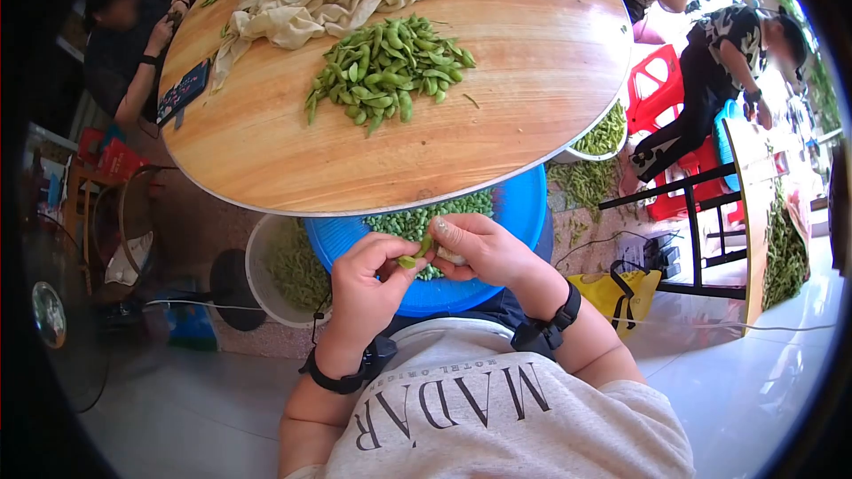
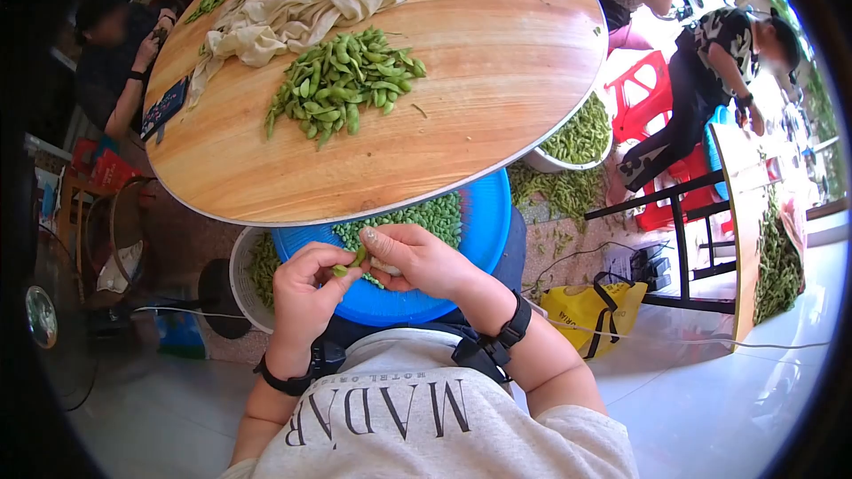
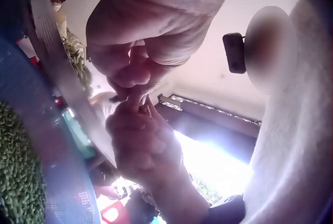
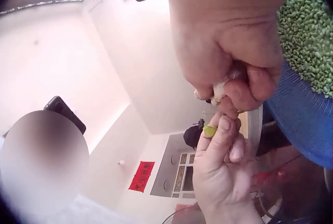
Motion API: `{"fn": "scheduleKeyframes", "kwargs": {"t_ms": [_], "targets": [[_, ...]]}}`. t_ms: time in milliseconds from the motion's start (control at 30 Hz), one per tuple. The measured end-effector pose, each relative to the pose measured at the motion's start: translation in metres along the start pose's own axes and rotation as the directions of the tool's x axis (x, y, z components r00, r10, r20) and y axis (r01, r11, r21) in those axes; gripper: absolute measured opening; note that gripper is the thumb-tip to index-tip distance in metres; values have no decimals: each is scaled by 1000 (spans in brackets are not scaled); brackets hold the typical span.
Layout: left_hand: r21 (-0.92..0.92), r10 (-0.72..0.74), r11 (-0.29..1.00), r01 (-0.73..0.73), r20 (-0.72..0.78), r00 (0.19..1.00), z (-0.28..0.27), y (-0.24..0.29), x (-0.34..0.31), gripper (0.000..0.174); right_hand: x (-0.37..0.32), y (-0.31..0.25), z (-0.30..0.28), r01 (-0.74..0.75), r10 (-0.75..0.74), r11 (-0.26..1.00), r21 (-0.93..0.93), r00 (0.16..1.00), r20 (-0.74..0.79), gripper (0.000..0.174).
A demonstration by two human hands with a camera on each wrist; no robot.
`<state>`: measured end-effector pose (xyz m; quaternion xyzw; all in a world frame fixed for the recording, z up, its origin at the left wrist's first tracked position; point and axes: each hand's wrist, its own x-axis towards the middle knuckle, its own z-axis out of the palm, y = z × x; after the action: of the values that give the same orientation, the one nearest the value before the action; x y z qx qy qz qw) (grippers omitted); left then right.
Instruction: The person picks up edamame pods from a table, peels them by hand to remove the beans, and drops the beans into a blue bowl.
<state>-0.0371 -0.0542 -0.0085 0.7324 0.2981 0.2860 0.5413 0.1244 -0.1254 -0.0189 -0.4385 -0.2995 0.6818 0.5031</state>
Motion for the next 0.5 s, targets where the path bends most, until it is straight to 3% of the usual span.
{"fn": "scheduleKeyframes", "kwargs": {"t_ms": [200,333,500], "targets": [[73,145,987,-144,-13,989,1,3,2,14,2,-1,1,20,-21,999,-26,999,-25,37],[-114,-104,989,97,-58,993,9,5,-2,12,1,-1,7,51,-56,998,-47,992,-115,33],[-397,-388,847,354,-8,922,15,0,-2,10,-1,2,11,133,-153,984,-118,973,-175,29]]}}
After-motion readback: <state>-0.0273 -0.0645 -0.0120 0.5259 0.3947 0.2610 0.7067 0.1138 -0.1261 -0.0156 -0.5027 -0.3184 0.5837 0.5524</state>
